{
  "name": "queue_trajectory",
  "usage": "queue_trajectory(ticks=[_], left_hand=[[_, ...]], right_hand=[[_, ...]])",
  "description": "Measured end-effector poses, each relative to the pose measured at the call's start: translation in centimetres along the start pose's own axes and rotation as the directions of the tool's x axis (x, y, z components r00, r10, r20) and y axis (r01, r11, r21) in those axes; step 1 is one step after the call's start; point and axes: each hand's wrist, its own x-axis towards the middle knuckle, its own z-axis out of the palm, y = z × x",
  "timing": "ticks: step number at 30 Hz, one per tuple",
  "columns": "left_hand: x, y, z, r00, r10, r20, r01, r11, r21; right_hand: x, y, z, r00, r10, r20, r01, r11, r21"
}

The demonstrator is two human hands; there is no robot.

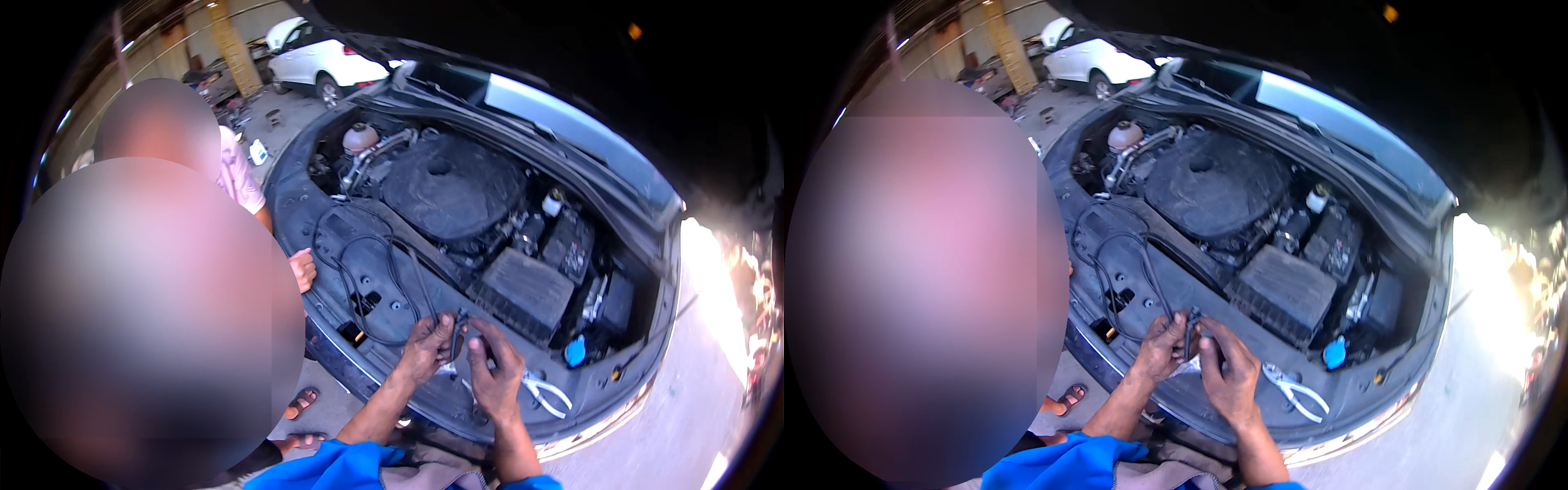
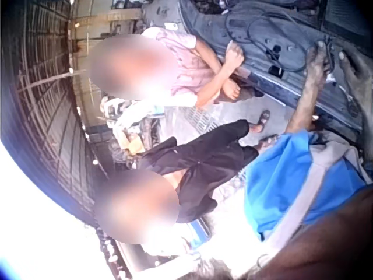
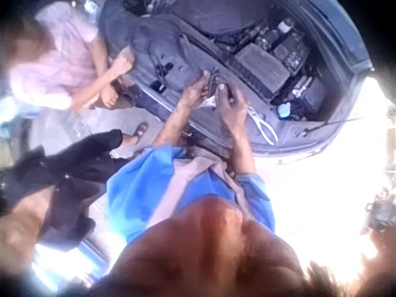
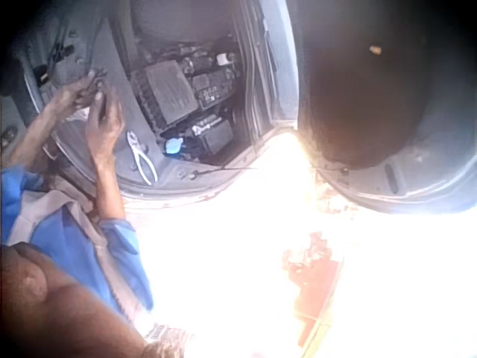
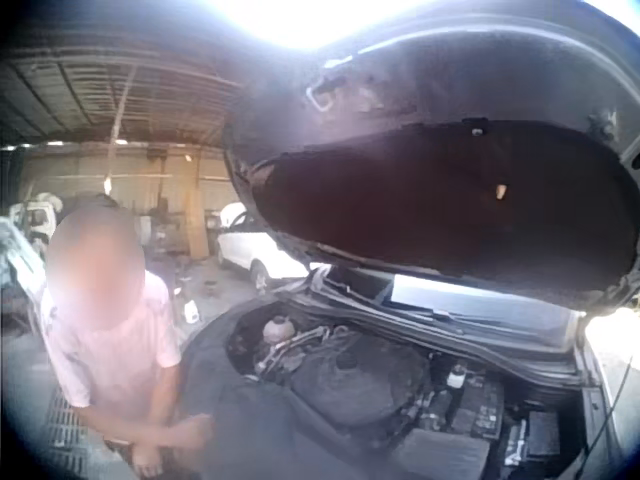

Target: The person connects a black rubber tube to a plastic connector, cuts the tube with scissors, and threads the hose through the engine compartment of a vehicle.

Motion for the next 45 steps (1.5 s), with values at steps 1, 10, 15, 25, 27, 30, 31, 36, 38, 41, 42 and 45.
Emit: queue_trajectory(ticks=[1,10,15,25,27,30,31,36,38,41,42,45], left_hand=[[0.4,0.5,0.5,0.999,-0.05,0.007,0.05,0.999,-0.015],[7.0,0.8,-0.2,0.998,-0.039,0.049,0.038,0.999,0.028],[10.3,0.8,-2.1,0.995,-0.034,0.09,0.028,0.998,0.061],[13.9,-1.8,-5.1,0.98,-0.19,0.062,0.176,0.968,0.181],[13.6,-1.2,-4.3,0.973,-0.23,-0.024,0.231,0.959,0.164],[13.4,-1.5,-4.5,0.969,-0.246,-0.021,0.247,0.964,0.095],[13.4,-1.5,-4.6,0.969,-0.247,0.001,0.246,0.966,0.08],[13.2,-2.9,-5.0,0.973,-0.229,0.007,0.228,0.97,0.079],[13.0,-2.7,-5.4,0.968,-0.25,0.006,0.247,0.962,0.119],[12.8,-2.5,-5.3,0.971,-0.236,-0.036,0.239,0.965,0.112],[12.8,-2.7,-5.4,0.97,-0.241,-0.044,0.244,0.964,0.108],[12.9,-3.1,-5.6,0.974,-0.224,-0.019,0.225,0.971,0.08]], right_hand=[[-0.3,0.7,0.1,0.999,0.013,-0.051,-0.012,1.0,0.007],[3.2,3.4,1.5,0.996,0.083,-0.035,-0.08,0.993,0.083],[4.0,5.8,3.9,0.993,0.115,0.039,-0.118,0.989,0.086],[3.4,8.6,6.2,0.961,0.274,-0.043,-0.277,0.945,-0.171],[3.5,8.7,6.4,0.971,0.233,-0.052,-0.239,0.951,-0.194],[3.7,9.7,6.1,0.984,0.178,-0.014,-0.178,0.967,-0.184],[3.7,9.8,6.1,0.983,0.181,0.006,-0.177,0.965,-0.192],[2.5,11.0,6.5,0.981,0.192,0.019,-0.182,0.956,-0.231],[2.0,11.1,6.8,0.979,0.203,0.027,-0.192,0.954,-0.23],[1.8,11.1,7.1,0.982,0.181,0.048,-0.164,0.954,-0.251],[1.7,11.4,7.1,0.989,0.143,0.03,-0.13,0.955,-0.266],[1.4,12.0,7.6,0.998,0.064,0.005,-0.06,0.957,-0.284]])
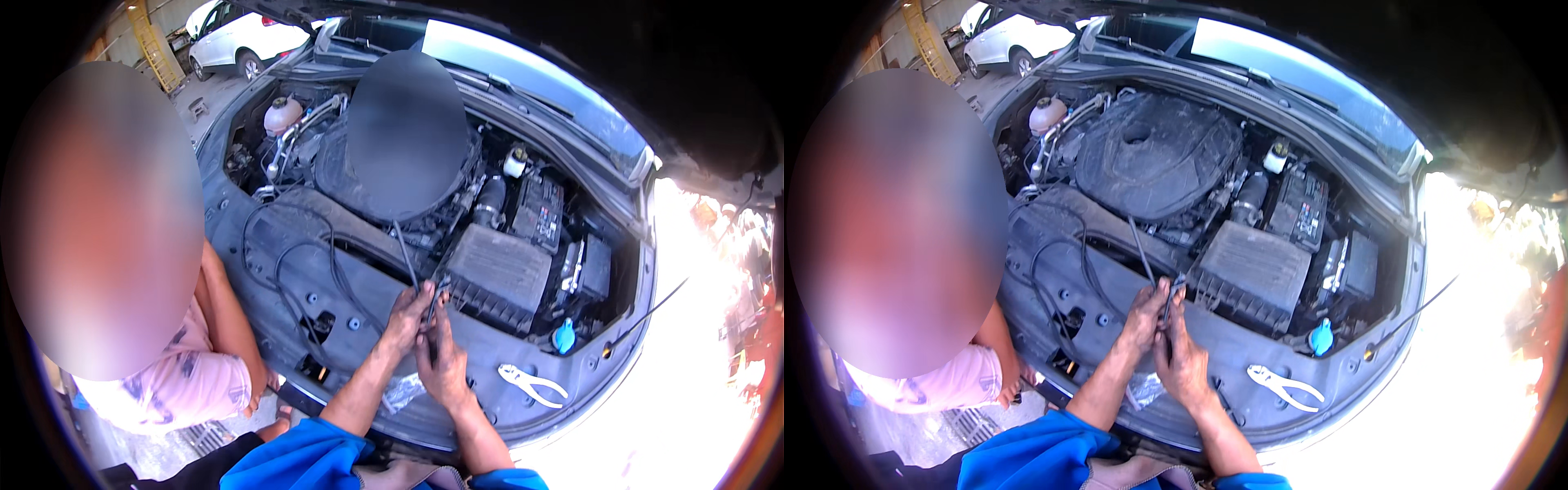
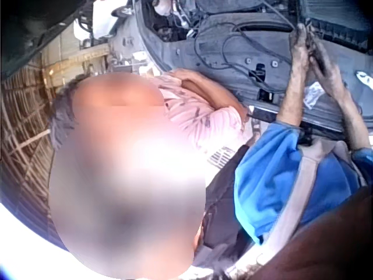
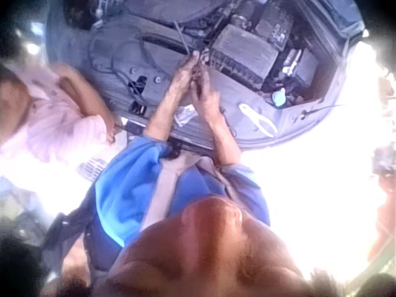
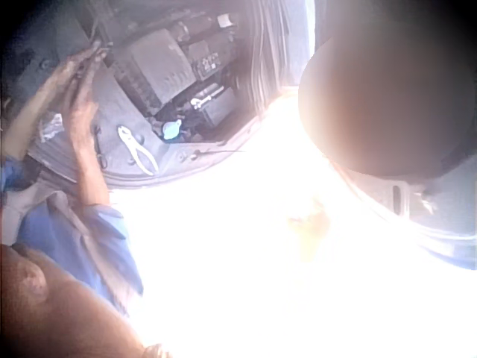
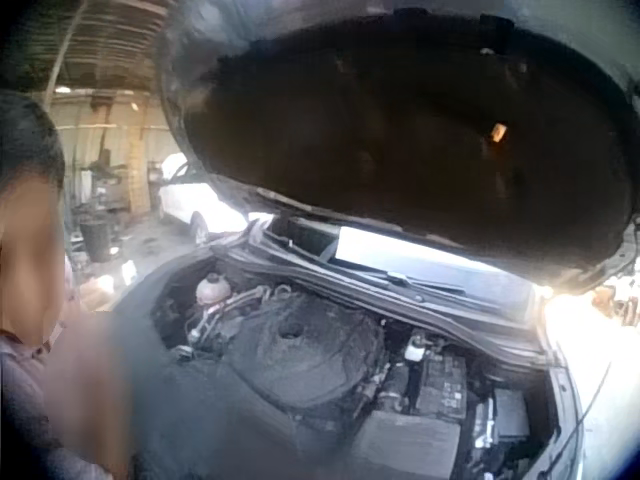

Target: The person connects a black rubber tube to a plastic connector, cuts the tube with scissors, and threads the hose through the engine compartment of a vehicle.

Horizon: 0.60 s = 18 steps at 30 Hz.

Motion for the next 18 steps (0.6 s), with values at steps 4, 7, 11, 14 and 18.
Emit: queue_trajectory(ticks=[4,7,11,14,18], left_hand=[[0.0,-0.3,-0.2,0.997,0.063,0.047,-0.062,0.998,-0.008],[0.1,-0.5,-0.4,0.996,0.066,0.063,-0.063,0.997,-0.054],[0.0,-0.3,-0.4,0.997,0.049,0.062,-0.046,0.997,-0.054],[0.1,-0.5,-0.6,0.997,0.031,0.069,-0.027,0.998,-0.065],[-0.1,-0.4,-0.3,0.999,0.013,0.038,-0.01,0.997,-0.07]], right_hand=[[-0.1,0.1,-0.2,0.998,-0.056,0.02,0.057,0.998,-0.007],[-0.1,0.3,0.0,0.998,-0.059,0.028,0.059,0.998,0.008],[-0.2,0.4,0.2,0.997,-0.074,0.024,0.074,0.997,0.028],[-0.4,0.4,0.2,0.998,-0.052,0.041,0.05,0.998,0.05],[-0.7,0.5,0.4,0.999,0.005,0.051,-0.009,0.996,0.084]])
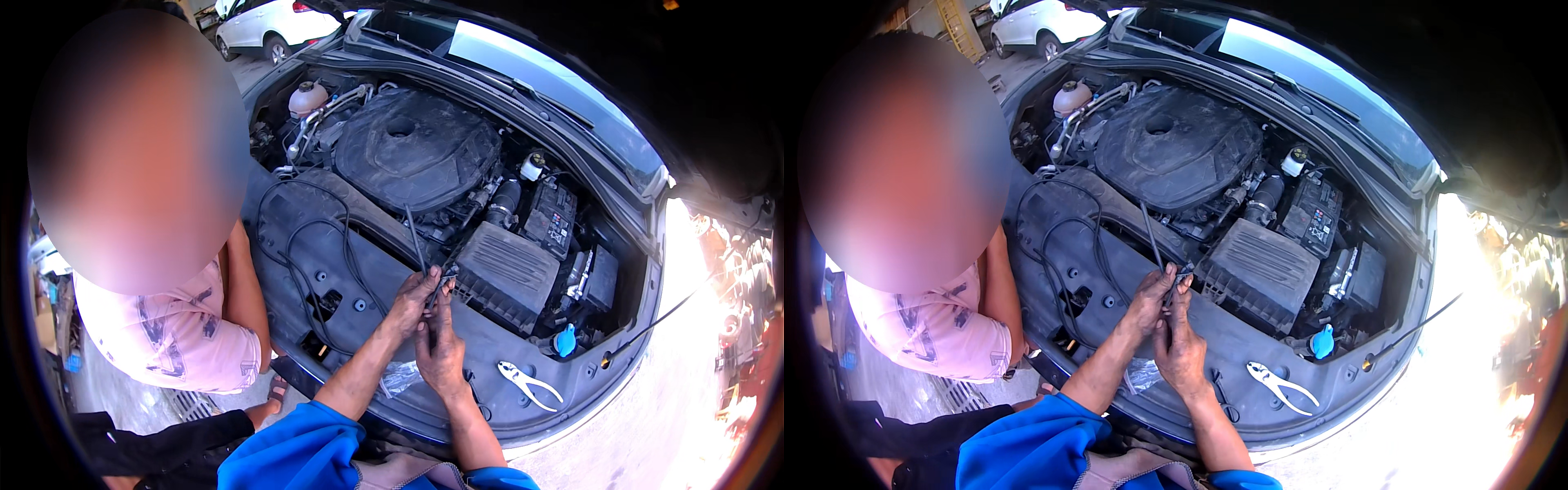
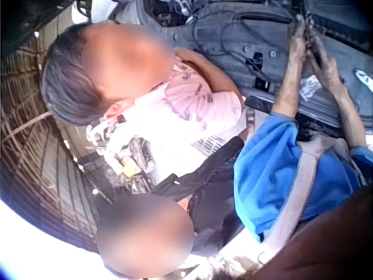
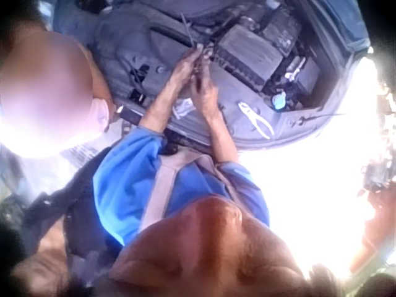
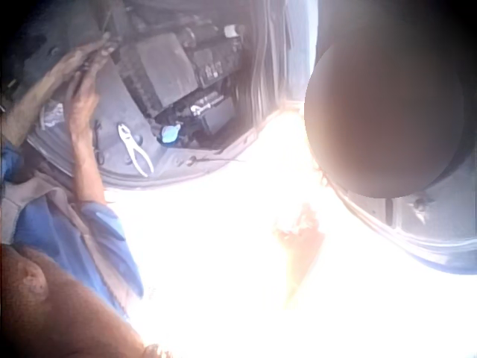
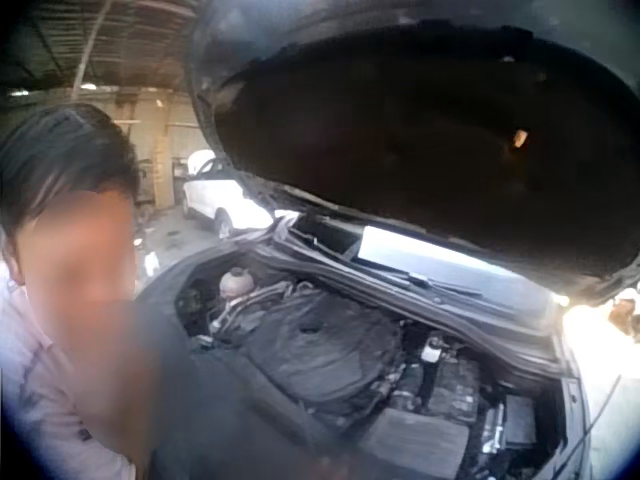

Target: The person connects a black rubber tube to a plastic connector, cuts the tube with scissors, and threads the hose through the engine compartment of a vehicle.

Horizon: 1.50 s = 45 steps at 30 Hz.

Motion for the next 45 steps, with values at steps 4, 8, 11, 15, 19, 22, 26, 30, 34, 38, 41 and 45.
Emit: queue_trajectory(ticks=[4,8,11,15,19,22,26,30,34,38,41,45], left_hand=[[0.0,0.3,-0.2,0.999,-0.018,0.042,0.018,1.0,0.0],[0.1,0.3,0.0,0.999,-0.022,0.032,0.023,0.999,-0.042],[0.3,0.3,0.0,0.999,-0.029,0.023,0.031,0.997,-0.074],[0.4,0.2,0.2,0.999,-0.024,0.032,0.027,0.994,-0.108],[0.4,0.1,-0.1,0.996,-0.036,0.075,0.047,0.989,-0.139],[0.3,-0.5,-1.0,0.993,-0.019,0.118,0.043,0.979,-0.2],[0.6,-1.0,-1.5,0.981,0.05,0.187,0.005,0.959,-0.284],[0.6,-0.8,-2.3,0.963,0.101,0.248,-0.022,0.954,-0.3],[0.2,0.2,-1.6,0.882,0.223,0.416,-0.061,0.928,-0.368],[-0.7,-0.3,-1.0,0.907,0.272,0.321,-0.152,0.923,-0.354],[-1.3,-1.5,-2.3,0.934,0.236,0.27,-0.12,0.915,-0.384],[-1.8,-2.3,-3.9,0.942,0.229,0.243,-0.091,0.876,-0.474]], right_hand=[[-0.1,0.3,0.2,1.0,0.012,0.003,-0.012,1.0,-0.006],[0.0,0.5,0.2,1.0,-0.009,-0.003,0.009,1.0,-0.011],[0.4,0.1,0.0,1.0,-0.02,-0.017,0.02,1.0,-0.013],[0.8,0.1,-0.1,0.996,-0.076,-0.052,0.072,0.995,-0.074],[0.6,0.3,-0.1,0.996,-0.079,-0.03,0.077,0.994,-0.073],[0.3,0.4,-0.4,0.999,-0.04,0.024,0.041,0.998,-0.046],[0.4,-0.5,-0.5,1.0,-0.03,0.002,0.03,0.998,-0.056],[0.5,-0.8,-0.8,0.991,-0.13,-0.041,0.122,0.982,-0.147],[0.5,-0.8,-0.3,0.991,-0.125,-0.049,0.117,0.983,-0.142],[0.1,-0.4,0.3,0.99,-0.119,-0.08,0.109,0.987,-0.118],[-0.6,-1.2,0.1,0.995,-0.09,0.04,0.095,0.987,-0.129],[-1.0,-1.7,0.5,0.987,0.054,0.152,-0.045,0.997,-0.065]])
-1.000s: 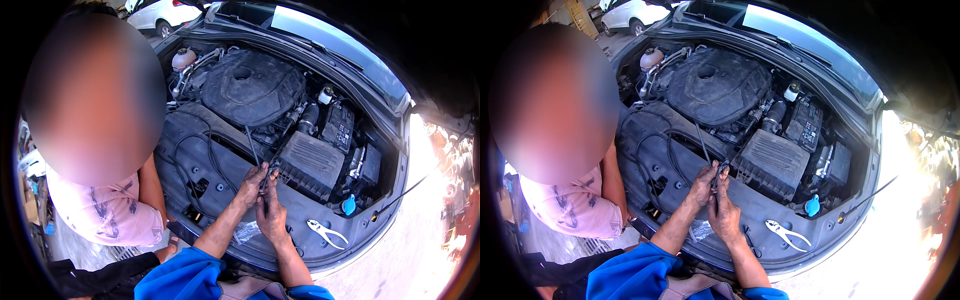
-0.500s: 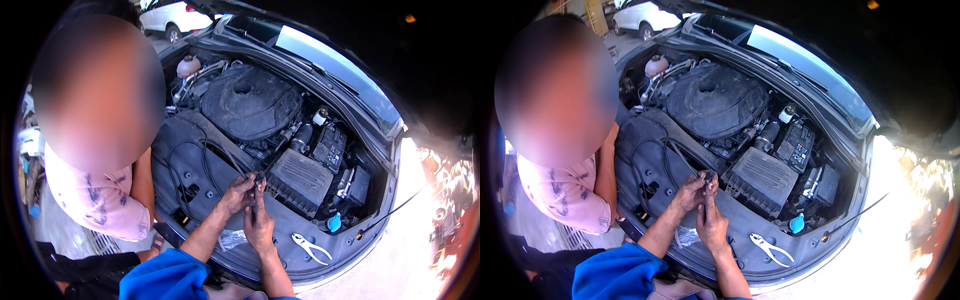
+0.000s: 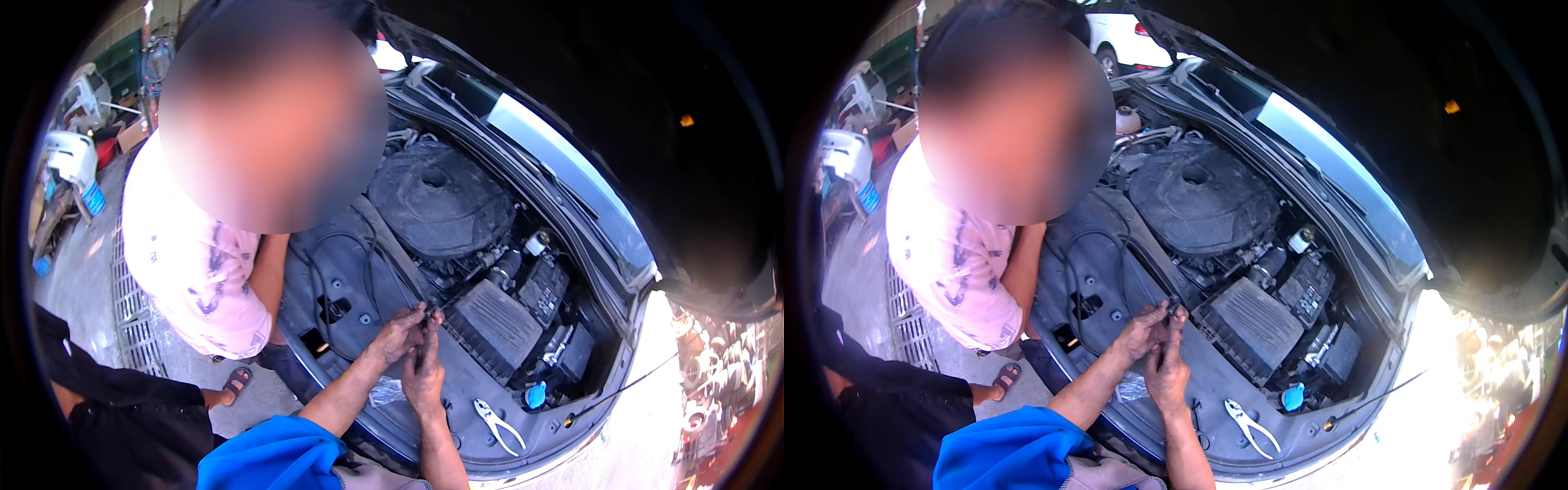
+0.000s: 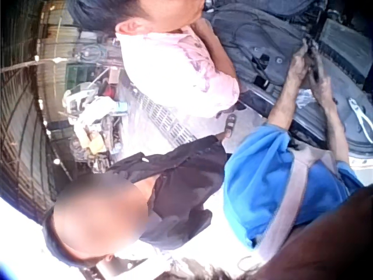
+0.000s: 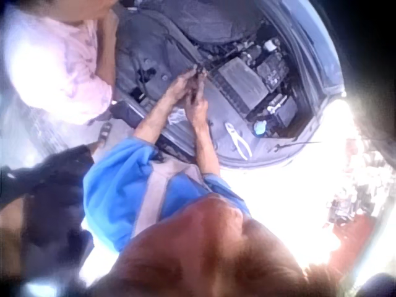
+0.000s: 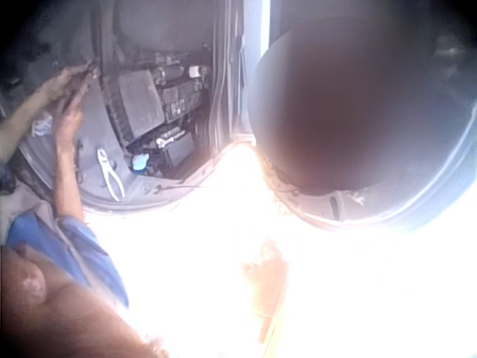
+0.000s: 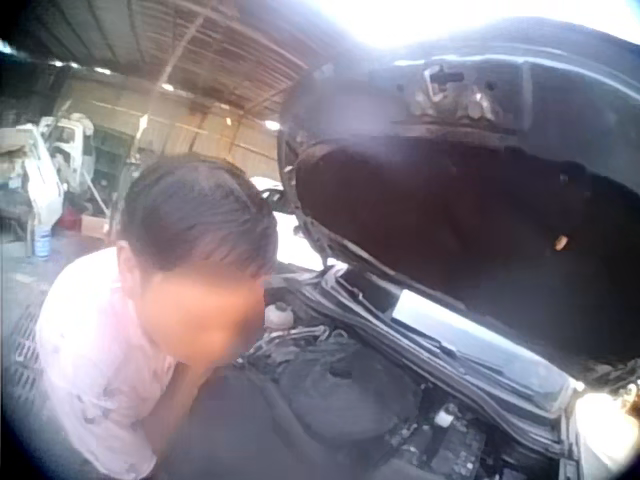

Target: The person connects a black rubber tube to a plastic connector, cuts the tube with scissors, and threads the hose through the engine compartment of a vehicle.

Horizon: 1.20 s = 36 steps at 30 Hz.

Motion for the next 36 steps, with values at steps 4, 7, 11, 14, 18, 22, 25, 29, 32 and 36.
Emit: queue_trajectory(ticks=[4,7,11,14,18,22,25,29,32,36], left_hand=[[0.14,-0.71,0.05,0.991,0.069,-0.117,-0.063,0.997,0.055],[0.13,0.08,-0.84,1.0,0.009,-0.013,-0.009,1.0,0.023],[-0.02,-0.1,-0.62,0.998,0.031,-0.053,-0.029,0.999,0.041],[-0.04,-0.38,-0.34,0.995,0.053,-0.079,-0.047,0.996,0.076],[0.06,-0.31,0.06,0.991,0.019,-0.132,-0.009,0.997,0.079],[0.03,-0.54,-0.53,0.992,0.034,-0.119,-0.03,0.999,0.038],[0.16,-0.39,-0.59,0.996,0.022,-0.092,-0.016,0.998,0.063],[0.08,-0.26,-0.24,0.994,0.011,-0.111,-0.002,0.997,0.075],[0.08,-0.36,-0.38,0.993,0.003,-0.115,0.006,0.997,0.081],[0.12,-0.46,-0.32,0.993,0.022,-0.114,-0.011,0.996,0.094]], right_hand=[[0.24,0.89,0.2,0.996,-0.075,-0.042,0.078,0.996,0.053],[0.58,0.39,0.34,0.983,-0.169,-0.069,0.169,0.986,-0.007],[0.5,0.27,0.26,0.988,-0.145,-0.05,0.146,0.989,-0.001],[0.26,0.62,0.25,0.994,-0.108,-0.036,0.108,0.994,0.001],[0.59,0.87,0.2,0.991,-0.122,-0.061,0.122,0.992,0.006],[0.61,0.89,0.22,0.992,-0.118,-0.052,0.118,0.993,-0.001],[0.57,0.62,-0.01,0.998,-0.053,-0.014,0.053,0.998,0.024],[0.69,0.15,-0.25,0.998,-0.06,-0.027,0.061,0.998,0.028],[0.78,0.66,-0.03,0.992,-0.114,-0.058,0.115,0.993,0.017],[0.61,0.9,0.01,0.996,-0.075,-0.041,0.077,0.997,0.03]])
